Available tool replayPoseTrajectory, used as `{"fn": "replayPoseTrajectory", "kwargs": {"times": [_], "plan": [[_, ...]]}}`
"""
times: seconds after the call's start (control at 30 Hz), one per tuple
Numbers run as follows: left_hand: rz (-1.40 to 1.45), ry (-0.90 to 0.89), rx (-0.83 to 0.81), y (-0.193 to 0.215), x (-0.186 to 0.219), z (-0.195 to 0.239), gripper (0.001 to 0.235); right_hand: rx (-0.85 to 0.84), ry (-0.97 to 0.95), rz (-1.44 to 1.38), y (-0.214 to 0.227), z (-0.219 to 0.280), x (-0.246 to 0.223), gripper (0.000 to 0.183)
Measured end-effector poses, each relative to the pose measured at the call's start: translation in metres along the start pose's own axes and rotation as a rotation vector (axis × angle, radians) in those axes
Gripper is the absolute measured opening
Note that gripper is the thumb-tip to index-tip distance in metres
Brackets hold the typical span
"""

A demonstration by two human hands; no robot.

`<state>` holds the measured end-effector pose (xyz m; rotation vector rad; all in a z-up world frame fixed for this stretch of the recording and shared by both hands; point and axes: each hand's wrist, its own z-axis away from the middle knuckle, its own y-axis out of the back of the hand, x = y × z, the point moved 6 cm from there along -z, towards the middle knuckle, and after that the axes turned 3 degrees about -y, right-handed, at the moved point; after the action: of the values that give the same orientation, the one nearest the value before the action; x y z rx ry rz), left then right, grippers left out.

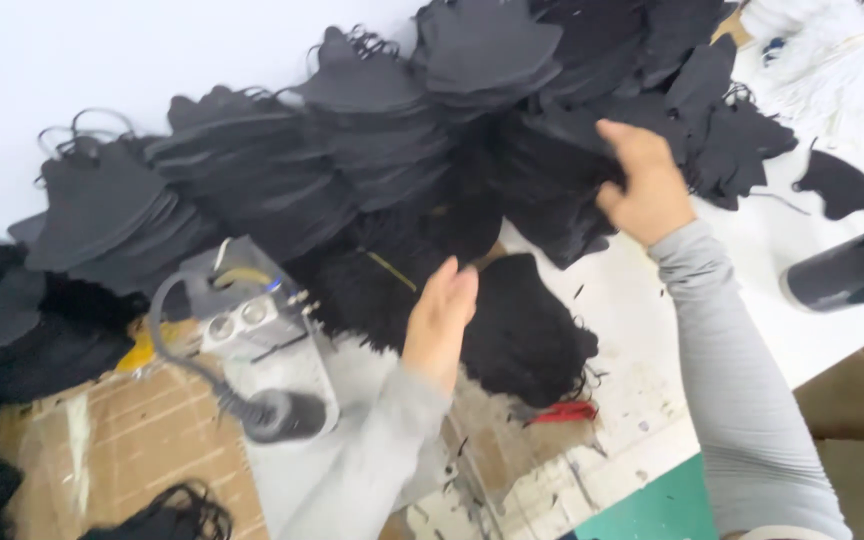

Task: Operating a heat-sealing or ultrasonic welding machine to attach components to black fabric face masks.

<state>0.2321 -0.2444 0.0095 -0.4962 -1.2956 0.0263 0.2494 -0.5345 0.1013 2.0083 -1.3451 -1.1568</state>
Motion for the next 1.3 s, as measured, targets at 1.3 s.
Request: {"fn": "replayPoseTrajectory", "kwargs": {"times": [1.3], "plan": [[0.044, 0.333, -0.278, -0.016, -0.044, -0.036, 0.081, -0.254, 0.130, 0.056, -0.037, 0.138, -0.130, 0.076]]}}
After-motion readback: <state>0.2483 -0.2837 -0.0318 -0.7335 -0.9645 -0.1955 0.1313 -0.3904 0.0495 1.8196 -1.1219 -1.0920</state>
